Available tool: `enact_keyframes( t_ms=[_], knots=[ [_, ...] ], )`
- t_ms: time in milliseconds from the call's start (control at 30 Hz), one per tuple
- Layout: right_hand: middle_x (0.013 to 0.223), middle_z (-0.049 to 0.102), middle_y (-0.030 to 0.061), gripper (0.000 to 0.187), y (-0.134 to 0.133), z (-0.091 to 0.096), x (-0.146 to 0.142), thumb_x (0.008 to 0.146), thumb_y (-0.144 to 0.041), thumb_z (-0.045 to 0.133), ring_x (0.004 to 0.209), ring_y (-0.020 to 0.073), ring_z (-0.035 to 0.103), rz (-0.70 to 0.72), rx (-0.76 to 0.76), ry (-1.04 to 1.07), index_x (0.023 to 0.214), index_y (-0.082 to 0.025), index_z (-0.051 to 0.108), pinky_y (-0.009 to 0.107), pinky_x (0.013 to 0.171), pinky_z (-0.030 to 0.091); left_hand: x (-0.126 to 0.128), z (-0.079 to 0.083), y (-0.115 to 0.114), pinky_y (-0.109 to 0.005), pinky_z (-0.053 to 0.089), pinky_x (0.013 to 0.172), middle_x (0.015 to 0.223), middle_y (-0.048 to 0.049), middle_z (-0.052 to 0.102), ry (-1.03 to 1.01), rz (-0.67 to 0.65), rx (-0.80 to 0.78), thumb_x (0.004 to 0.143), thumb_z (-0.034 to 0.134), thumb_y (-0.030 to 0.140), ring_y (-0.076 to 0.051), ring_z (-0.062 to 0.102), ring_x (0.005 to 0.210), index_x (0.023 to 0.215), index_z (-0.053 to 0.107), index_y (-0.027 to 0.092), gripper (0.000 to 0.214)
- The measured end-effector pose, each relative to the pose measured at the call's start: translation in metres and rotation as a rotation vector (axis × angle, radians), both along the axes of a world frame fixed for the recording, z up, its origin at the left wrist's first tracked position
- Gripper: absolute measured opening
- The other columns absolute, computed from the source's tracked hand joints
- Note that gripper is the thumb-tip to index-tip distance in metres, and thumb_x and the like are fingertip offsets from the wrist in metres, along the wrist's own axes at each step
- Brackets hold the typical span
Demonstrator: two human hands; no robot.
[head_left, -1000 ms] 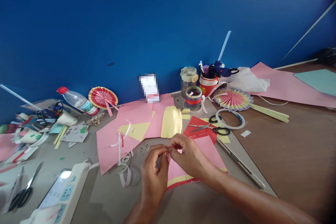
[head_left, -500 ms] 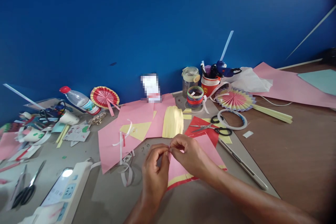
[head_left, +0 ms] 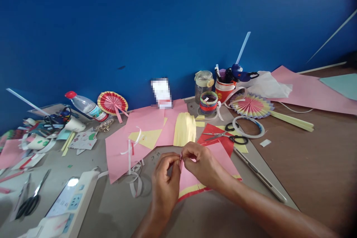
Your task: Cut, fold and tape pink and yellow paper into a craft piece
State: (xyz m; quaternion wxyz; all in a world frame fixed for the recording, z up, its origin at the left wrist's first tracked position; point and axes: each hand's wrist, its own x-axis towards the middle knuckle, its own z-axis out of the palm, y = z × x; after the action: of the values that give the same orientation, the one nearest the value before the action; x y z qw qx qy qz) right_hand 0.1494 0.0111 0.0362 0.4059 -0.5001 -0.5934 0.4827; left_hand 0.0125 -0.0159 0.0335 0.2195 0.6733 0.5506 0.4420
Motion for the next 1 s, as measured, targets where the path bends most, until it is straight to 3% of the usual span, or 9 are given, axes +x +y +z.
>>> enact_keyframes(
  t_ms=[200, 467, 733, 1000],
  knots=[
    [0.065, 0.055, -0.0023, 0.010, 0.0012, 0.0022, 0.0010, 0.072, -0.015, 0.050, 0.062, 0.0127, 0.052, 0.007, -0.054, -0.012, 0.065, -0.019, 0.054, 0.024, 0.058, 0.039, 0.0004, -0.0003, 0.0007, -0.027, 0.053, 0.070, 0.084, -0.0052, 0.066, -0.007, -0.005, 0.014, 0.087, 0.050, 0.018, -0.017, 0.064, 0.080, 0.083, 0.065, 0.020, 0.015],
    [0.063, 0.051, -0.0037, 0.012, 0.0000, -0.0001, -0.0010, 0.069, -0.011, 0.049, 0.060, 0.0112, 0.049, -0.016, 0.020, -0.002, 0.062, -0.020, 0.051, 0.023, 0.056, 0.037, 0.0010, 0.0008, -0.0015, -0.026, 0.052, 0.070, 0.083, -0.0042, 0.066, 0.023, -0.026, 0.044, 0.087, 0.051, 0.015, -0.017, 0.064, 0.079, 0.083, 0.065, 0.021, 0.016],
    [0.062, 0.049, -0.0036, 0.010, 0.0012, 0.0016, -0.0009, 0.066, -0.011, 0.047, 0.059, 0.0114, 0.047, -0.008, -0.049, 0.027, 0.061, -0.019, 0.050, 0.023, 0.055, 0.035, 0.0013, 0.0012, 0.0001, -0.025, 0.051, 0.068, 0.081, -0.0040, 0.066, -0.035, 0.015, -0.051, 0.086, 0.051, 0.018, -0.016, 0.063, 0.077, 0.078, 0.064, 0.019, 0.015],
    [0.063, 0.050, -0.0029, 0.011, 0.0025, -0.0038, -0.0025, 0.066, -0.010, 0.045, 0.061, 0.0119, 0.047, -0.016, -0.024, 0.021, 0.062, -0.019, 0.049, 0.024, 0.057, 0.036, 0.0006, 0.0012, 0.0020, -0.026, 0.050, 0.068, 0.081, -0.0044, 0.067, -0.103, 0.030, -0.150, 0.085, 0.052, 0.022, -0.016, 0.064, 0.076, 0.078, 0.063, 0.018, 0.013]
  ],
)
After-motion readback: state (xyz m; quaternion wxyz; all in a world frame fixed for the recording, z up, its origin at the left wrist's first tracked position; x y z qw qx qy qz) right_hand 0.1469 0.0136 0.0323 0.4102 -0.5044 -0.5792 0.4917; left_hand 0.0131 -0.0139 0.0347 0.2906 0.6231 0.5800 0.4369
